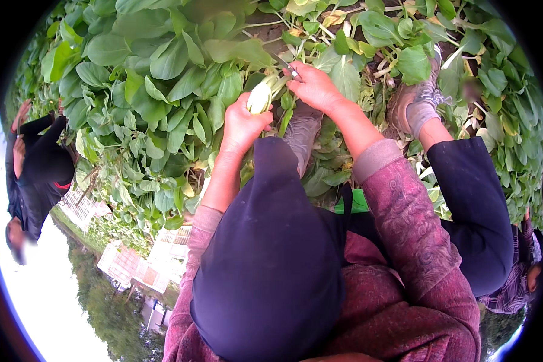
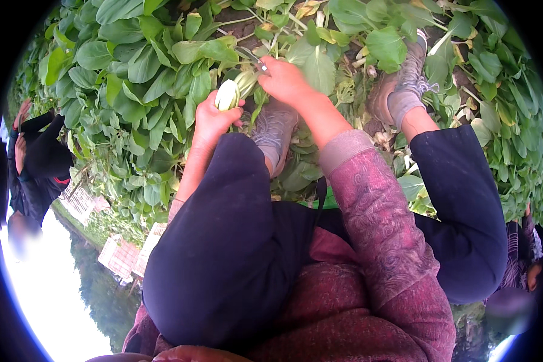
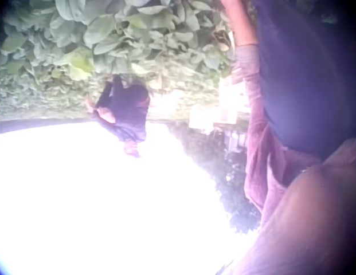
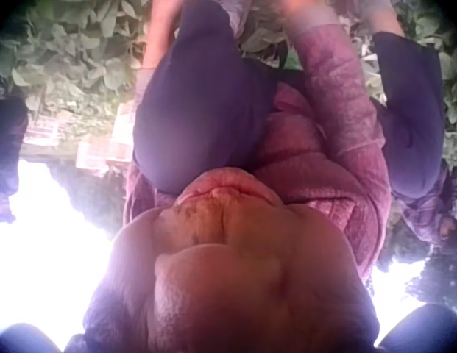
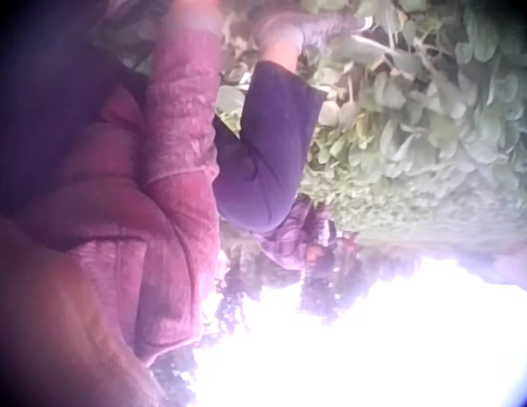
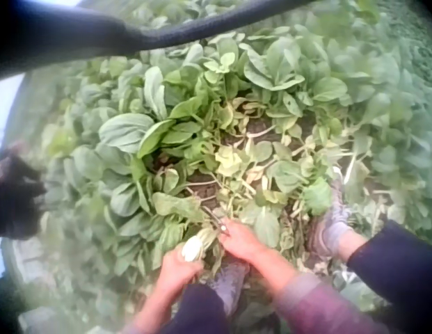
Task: The person uses a knife to cut leafy green vegetables from the ground and places them into a white plastic crate. The person repeatedly cuts bunches of vegetables and adds them to the crate.
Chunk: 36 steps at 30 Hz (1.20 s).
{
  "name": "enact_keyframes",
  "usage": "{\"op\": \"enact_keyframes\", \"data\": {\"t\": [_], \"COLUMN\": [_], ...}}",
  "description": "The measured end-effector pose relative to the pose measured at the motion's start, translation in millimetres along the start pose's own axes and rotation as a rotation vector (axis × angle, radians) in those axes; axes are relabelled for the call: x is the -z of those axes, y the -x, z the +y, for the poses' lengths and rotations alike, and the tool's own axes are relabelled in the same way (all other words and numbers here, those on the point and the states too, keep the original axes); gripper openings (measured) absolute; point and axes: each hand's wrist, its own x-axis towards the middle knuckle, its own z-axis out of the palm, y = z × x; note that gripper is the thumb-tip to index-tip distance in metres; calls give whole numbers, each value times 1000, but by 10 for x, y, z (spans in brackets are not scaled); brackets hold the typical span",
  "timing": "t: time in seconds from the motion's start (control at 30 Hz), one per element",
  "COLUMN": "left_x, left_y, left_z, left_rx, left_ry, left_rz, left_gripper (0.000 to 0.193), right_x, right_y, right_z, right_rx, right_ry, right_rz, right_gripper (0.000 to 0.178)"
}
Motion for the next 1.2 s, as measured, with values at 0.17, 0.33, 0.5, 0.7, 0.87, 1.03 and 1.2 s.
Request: {"op": "enact_keyframes", "data": {"t": [0.17,0.33,0.5,0.7,0.87,1.03,1.2], "left_x": [-77,-170,-4,42,-6,-10,115], "left_y": [106,144,-43,-109,-142,-91,17], "left_z": [-158,-147,-398,-413,-523,-468,-325], "left_rx": [82,83,75,6,-63,-45,-42], "left_ry": [105,292,31,50,23,232,347], "left_rz": [-41,-13,-22,99,164,129,151], "left_gripper": [47,78,80,38,39,38,31], "right_x": [252,316,299,396,288,250,271], "right_y": [195,302,329,318,231,102,279], "right_z": [-57,-11,14,-10,7,-33,-88], "right_rx": [-133,25,-95,-248,-282,-301,-389], "right_ry": [-82,125,255,359,335,306,161], "right_rz": [-173,-205,-233,-321,-305,-358,-317], "right_gripper": [34,30,31,33,33,33,36]}}
